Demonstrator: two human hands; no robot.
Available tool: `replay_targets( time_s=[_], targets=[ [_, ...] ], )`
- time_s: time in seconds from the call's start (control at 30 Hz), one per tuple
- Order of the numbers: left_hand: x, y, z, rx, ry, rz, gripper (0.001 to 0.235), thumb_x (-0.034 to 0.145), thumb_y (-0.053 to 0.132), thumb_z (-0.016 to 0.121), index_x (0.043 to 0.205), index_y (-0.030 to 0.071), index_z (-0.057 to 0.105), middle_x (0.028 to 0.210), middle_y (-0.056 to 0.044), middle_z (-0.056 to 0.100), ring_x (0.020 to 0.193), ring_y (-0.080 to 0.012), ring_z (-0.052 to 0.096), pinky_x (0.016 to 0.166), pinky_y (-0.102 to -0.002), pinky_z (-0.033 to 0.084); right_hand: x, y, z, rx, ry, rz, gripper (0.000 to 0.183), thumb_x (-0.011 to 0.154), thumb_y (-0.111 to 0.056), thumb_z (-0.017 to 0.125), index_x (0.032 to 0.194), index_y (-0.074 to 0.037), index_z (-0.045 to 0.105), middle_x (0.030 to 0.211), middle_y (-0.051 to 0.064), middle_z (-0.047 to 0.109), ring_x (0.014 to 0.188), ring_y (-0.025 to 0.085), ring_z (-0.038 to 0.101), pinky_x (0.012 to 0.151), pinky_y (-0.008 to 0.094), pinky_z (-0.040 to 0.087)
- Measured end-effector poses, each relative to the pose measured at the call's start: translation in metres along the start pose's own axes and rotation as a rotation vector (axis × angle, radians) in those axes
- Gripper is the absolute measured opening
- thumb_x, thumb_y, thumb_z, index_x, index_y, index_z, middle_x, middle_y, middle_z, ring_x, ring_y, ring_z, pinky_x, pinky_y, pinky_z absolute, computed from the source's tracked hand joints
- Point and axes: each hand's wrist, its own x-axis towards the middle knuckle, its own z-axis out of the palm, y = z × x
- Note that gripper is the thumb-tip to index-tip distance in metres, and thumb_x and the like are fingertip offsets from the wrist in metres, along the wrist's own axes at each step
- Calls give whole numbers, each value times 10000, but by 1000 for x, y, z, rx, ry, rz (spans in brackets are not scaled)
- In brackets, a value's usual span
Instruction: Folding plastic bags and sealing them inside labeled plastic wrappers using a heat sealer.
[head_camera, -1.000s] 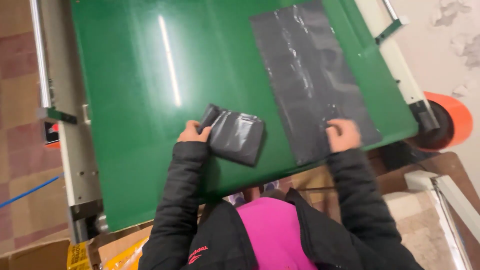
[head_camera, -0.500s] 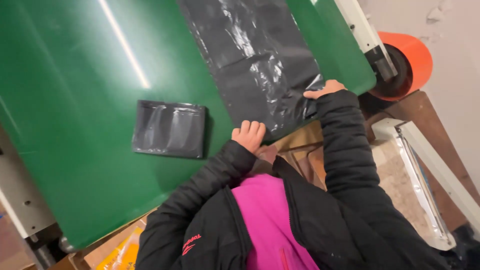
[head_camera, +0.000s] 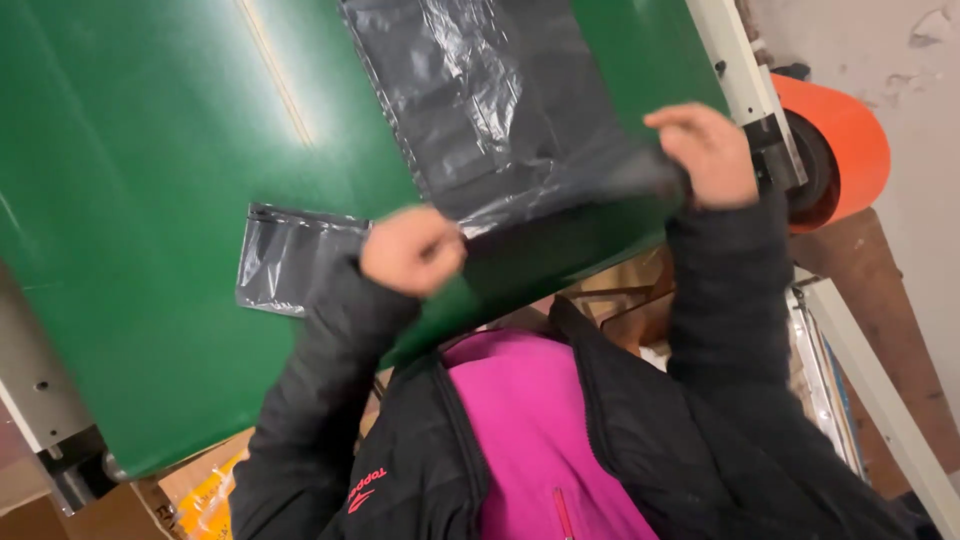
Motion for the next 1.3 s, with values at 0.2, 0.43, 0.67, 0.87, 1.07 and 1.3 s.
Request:
replay_targets(
  time_s=[0.2, 0.43, 0.67, 0.87, 1.07, 1.3],
  targets=[
    [83, -177, 10, -109, 336, -445, 223, 952, 216, 703, 1035, 12, 738, 830, -67, 743, 758, -105, 662, 719, -271, 538, 213, 65, 44, -733, 224, -112, 387, 1054, -349, 793, 885, -3, 752, 804, 175, 663, 751, 367, 649, 687, 474, 484],
    [20, -355, 37, -567, 417, -703, 257, 991, 195, 645, 1178, 47, 742, 1035, -10, 735, 915, -88, 661, 811, -246, 537, 312, 115, 119, -816, 318, -395, 637, 745, -370, 959, 1084, 31, 600, 1006, 216, 603, 912, 457, 621, 759, 539, 524],
    [19, -308, 50, -698, 385, -670, 283, 982, 136, 686, 1242, 25, 678, 1027, -13, 700, 860, -117, 619, 746, -297, 497, 364, 128, 107, -534, -79, 321, 568, 686, -242, 947, 1061, 48, 634, 991, 162, 707, 900, 336, 694, 748, 387, 542],
    [55, -220, 29, 89, 341, -705, 263, 913, 253, 695, 1097, 71, 742, 915, -120, 739, 820, -256, 705, 753, -370, 555, 339, 105, 117, -267, -54, -173, 208, 902, -136, 841, 1033, -10, 738, 925, 92, 745, 862, 221, 721, 769, 338, 553],
    [58, -212, 16, 333, 245, -813, 341, 843, 381, 707, 1031, 96, 728, 916, -172, 747, 867, -399, 702, 765, -476, 547, 161, -13, 78, -235, -46, -478, 299, 833, 113, 728, 1089, -20, 654, 1148, 127, 694, 1112, 273, 688, 987, 357, 544],
    [47, -205, 7, 477, 197, -945, 163, 876, 293, 660, 906, 136, 697, 906, -179, 736, 891, -431, 684, 794, -503, 534, 67, 60, 35, -447, -173, -309, 400, 711, 60, 634, 1069, -88, 729, 1241, 75, 742, 1463, 371, 516, 1219, 518, 375]
  ],
)
